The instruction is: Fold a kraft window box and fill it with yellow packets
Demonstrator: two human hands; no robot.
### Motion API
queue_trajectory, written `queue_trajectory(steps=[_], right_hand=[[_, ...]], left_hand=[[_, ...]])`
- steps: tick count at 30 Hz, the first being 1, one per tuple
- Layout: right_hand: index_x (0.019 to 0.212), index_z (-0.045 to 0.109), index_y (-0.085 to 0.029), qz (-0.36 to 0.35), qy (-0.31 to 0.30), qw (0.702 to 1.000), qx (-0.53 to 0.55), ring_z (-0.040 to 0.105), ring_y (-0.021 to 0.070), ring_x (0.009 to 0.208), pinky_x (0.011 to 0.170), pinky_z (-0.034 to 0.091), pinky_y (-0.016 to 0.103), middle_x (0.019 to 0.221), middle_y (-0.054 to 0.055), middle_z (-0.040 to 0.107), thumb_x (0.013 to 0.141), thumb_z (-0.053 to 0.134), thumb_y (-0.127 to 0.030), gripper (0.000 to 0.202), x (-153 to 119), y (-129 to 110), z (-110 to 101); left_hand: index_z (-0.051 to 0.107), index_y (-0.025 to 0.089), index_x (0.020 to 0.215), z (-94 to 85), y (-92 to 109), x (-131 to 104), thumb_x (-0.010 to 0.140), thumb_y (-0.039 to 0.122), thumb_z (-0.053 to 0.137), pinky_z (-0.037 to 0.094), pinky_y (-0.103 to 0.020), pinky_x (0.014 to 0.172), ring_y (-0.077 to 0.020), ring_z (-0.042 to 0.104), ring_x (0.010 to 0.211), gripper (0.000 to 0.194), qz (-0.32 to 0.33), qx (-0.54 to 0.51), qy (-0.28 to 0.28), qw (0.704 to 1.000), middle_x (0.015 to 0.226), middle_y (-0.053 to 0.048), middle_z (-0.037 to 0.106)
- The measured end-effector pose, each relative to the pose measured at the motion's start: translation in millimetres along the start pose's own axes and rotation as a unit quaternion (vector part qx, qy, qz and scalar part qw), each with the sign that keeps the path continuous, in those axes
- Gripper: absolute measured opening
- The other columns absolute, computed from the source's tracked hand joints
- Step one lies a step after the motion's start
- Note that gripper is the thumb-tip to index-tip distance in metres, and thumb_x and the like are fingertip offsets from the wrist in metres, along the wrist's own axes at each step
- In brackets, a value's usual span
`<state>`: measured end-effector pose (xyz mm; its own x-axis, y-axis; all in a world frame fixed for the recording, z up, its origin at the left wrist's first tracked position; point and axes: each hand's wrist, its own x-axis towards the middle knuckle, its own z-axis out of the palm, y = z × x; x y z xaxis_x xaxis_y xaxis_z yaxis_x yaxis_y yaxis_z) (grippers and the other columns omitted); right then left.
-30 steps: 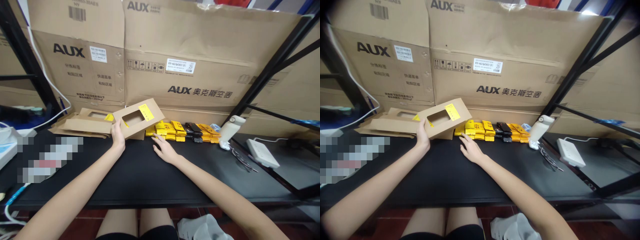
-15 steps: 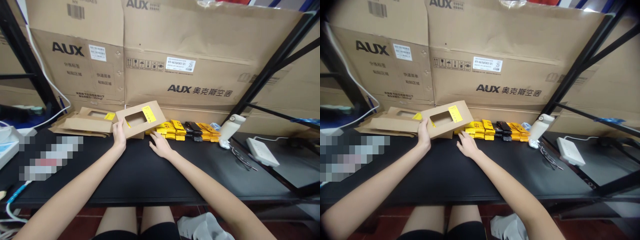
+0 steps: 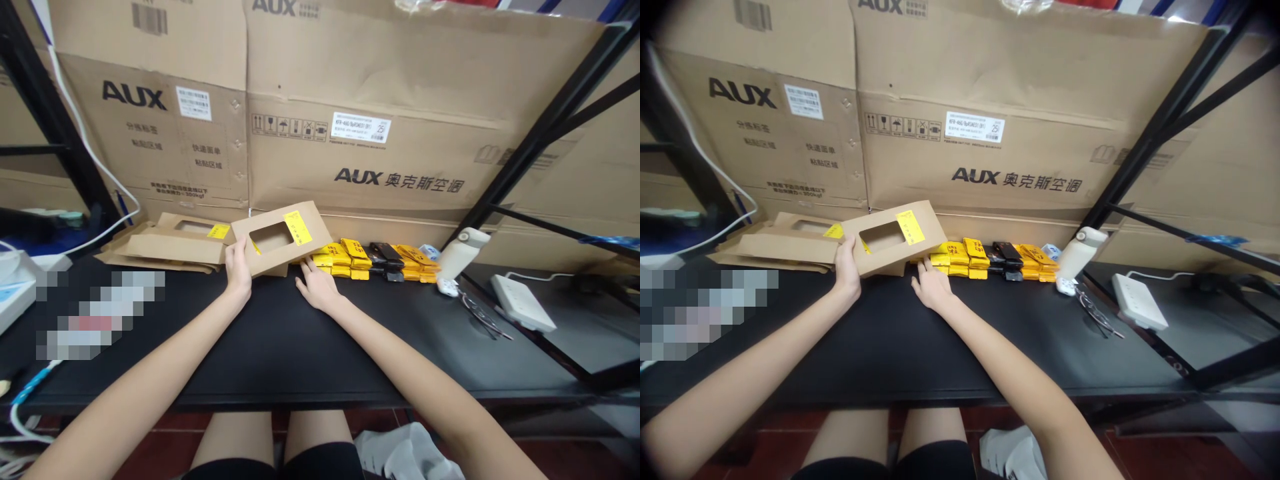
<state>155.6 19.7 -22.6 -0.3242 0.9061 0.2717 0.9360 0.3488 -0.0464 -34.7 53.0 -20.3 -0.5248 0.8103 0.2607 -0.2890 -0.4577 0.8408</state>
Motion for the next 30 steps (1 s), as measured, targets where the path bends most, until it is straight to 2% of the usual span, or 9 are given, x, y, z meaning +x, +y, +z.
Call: queue_trajectory(steps=[2, 6, 12, 16, 20, 23, 30], right_hand=[[0.140, 0.040, -0.006, 0.002, -0.007, 1.000, -0.003, 0.056, 0.0276, 0.119, 0.096, 0.048, 0.040, 0.152, 0.018, 0.032, 0.094, 0.032, -0.037, 0.056, 0.1, -0.3, -0.6], [0.133, 0.048, -0.007, 0.002, -0.007, 1.000, -0.010, 0.056, 0.0267, 0.119, 0.096, 0.048, 0.039, 0.147, 0.017, 0.040, 0.095, 0.031, -0.037, 0.052, -0.6, -0.1, -0.9], [0.133, 0.047, -0.005, -0.005, -0.002, 1.000, -0.023, 0.060, 0.0292, 0.111, 0.088, 0.052, 0.042, 0.148, 0.019, 0.036, 0.095, 0.029, -0.037, 0.053, 0.4, 1.5, 1.6], [0.133, 0.048, -0.006, -0.014, -0.002, 1.000, -0.019, 0.062, 0.0303, 0.106, 0.085, 0.052, 0.044, 0.150, 0.019, 0.034, 0.094, 0.030, -0.038, 0.053, 0.8, 3.8, 2.9], [0.138, 0.042, -0.004, -0.005, -0.010, 1.000, -0.008, 0.061, 0.0314, 0.109, 0.087, 0.052, 0.044, 0.147, 0.021, 0.038, 0.094, 0.031, -0.038, 0.057, 0.9, 3.9, 2.3], [0.136, 0.044, -0.003, 0.000, -0.013, 1.000, -0.005, 0.062, 0.0317, 0.107, 0.086, 0.051, 0.044, 0.143, 0.022, 0.042, 0.095, 0.029, -0.036, 0.055, 1.2, 2.8, 1.6], [0.126, 0.051, -0.008, -0.004, 0.011, 1.000, -0.012, 0.064, 0.0267, 0.097, 0.080, 0.053, 0.039, 0.135, 0.019, 0.049, 0.094, 0.027, -0.028, 0.045, -0.8, 1.9, -0.8]], left_hand=[[0.060, 0.019, 0.092, 0.3, 0.4, -0.1, 0.074, 0.058, 0.061, 0.046, -0.032, 0.090, -0.0214, 0.060, 0.098, 0.043, 0.000, 0.005, 0.011, 1.000, 0.095, -0.003, 0.064], [0.060, 0.019, 0.089, 0.5, 0.9, -1.0, 0.074, 0.058, 0.061, 0.046, -0.033, 0.089, -0.0220, 0.060, 0.098, 0.042, -0.005, 0.024, 0.023, 0.999, 0.095, -0.003, 0.063], [0.059, 0.019, 0.086, 0.1, 2.6, -2.6, 0.075, 0.056, 0.060, 0.046, -0.032, 0.089, -0.0215, 0.060, 0.098, 0.039, -0.015, 0.042, 0.033, 0.998, 0.093, -0.003, 0.063], [0.059, 0.019, 0.084, 1.4, 5.7, -4.6, 0.075, 0.054, 0.061, 0.045, -0.031, 0.090, -0.0213, 0.059, 0.099, 0.036, -0.017, 0.032, 0.023, 0.999, 0.092, -0.003, 0.064], [0.059, 0.019, 0.082, 2.9, 9.5, -8.7, 0.074, 0.054, 0.062, 0.044, -0.031, 0.091, -0.0217, 0.060, 0.099, 0.036, -0.025, 0.036, 0.019, 0.999, 0.091, -0.003, 0.064], [0.060, 0.019, 0.082, 2.9, 10.3, -10.2, 0.074, 0.054, 0.062, 0.044, -0.031, 0.093, -0.0219, 0.059, 0.101, 0.036, -0.030, 0.040, 0.018, 0.999, 0.092, -0.003, 0.064], [0.063, 0.018, 0.090, 0.5, -0.1, -2.1, 0.075, 0.051, 0.061, 0.048, -0.031, 0.087, -0.0213, 0.062, 0.097, 0.037, -0.055, 0.001, 0.004, 0.999, 0.097, -0.005, 0.067]])
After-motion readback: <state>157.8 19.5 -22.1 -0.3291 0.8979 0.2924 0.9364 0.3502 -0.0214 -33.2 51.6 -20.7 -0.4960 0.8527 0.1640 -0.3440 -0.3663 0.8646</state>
